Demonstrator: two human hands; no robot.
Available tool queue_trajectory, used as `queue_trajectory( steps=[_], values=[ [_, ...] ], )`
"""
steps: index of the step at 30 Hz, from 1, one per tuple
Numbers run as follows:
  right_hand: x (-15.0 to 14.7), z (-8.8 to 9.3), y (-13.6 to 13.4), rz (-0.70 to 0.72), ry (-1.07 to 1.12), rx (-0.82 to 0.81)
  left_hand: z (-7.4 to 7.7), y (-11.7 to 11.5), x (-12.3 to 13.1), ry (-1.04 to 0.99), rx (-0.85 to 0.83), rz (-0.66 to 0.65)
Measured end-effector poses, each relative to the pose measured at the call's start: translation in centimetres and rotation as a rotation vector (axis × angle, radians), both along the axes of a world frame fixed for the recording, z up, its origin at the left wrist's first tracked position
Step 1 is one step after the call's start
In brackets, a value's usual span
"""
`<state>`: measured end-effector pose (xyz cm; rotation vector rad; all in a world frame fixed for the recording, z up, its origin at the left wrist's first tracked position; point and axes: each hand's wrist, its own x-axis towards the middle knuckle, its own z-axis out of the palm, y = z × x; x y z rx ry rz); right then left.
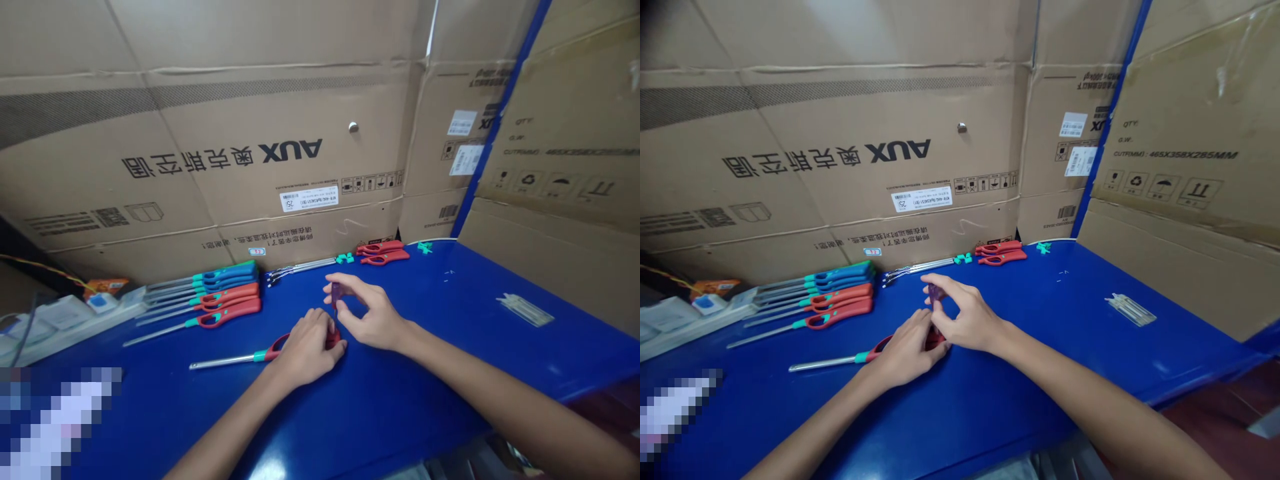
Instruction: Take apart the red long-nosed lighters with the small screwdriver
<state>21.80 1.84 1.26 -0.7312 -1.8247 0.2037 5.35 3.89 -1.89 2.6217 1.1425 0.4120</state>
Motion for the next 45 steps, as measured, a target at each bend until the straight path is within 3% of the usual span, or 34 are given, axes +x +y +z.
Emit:
queue_trajectory(
  steps=[6, 12, 15, 22, 28, 34, 40, 42, 45],
  values=[
    [-0.1, 0.0, -0.2, -0.020, -0.050, 0.005, 0.1, 0.0, 0.0, -0.014, -0.006, 0.004],
    [0.3, -0.1, 0.4, -0.104, 0.237, 0.040, 0.6, -0.2, -0.2, -0.029, -0.058, -0.042],
    [0.7, -0.1, 0.8, -0.142, 0.231, 0.049, 1.1, -0.4, -0.4, 0.016, -0.046, -0.071],
    [0.9, -0.5, 1.2, -0.200, 0.052, 0.142, 1.5, -1.0, -0.1, 0.298, 0.216, -0.116],
    [0.8, -0.8, 1.1, -0.257, -0.036, 0.014, 1.6, -0.9, 0.2, 0.404, 0.403, -0.152],
    [0.8, -0.5, 0.9, -0.237, -0.119, -0.092, 1.0, -0.7, 0.1, 0.257, 0.472, -0.140],
    [1.3, -0.2, 1.1, -0.247, -0.238, -0.320, 0.6, -0.8, 0.1, 0.143, 0.582, -0.113],
    [1.5, 0.1, 1.2, -0.226, -0.249, -0.389, 0.8, -0.8, 0.0, 0.095, 0.557, -0.080],
    [1.7, 0.5, 1.1, -0.085, -0.291, -0.447, 0.8, -0.5, -0.4, -0.130, 0.362, -0.001]
  ],
)
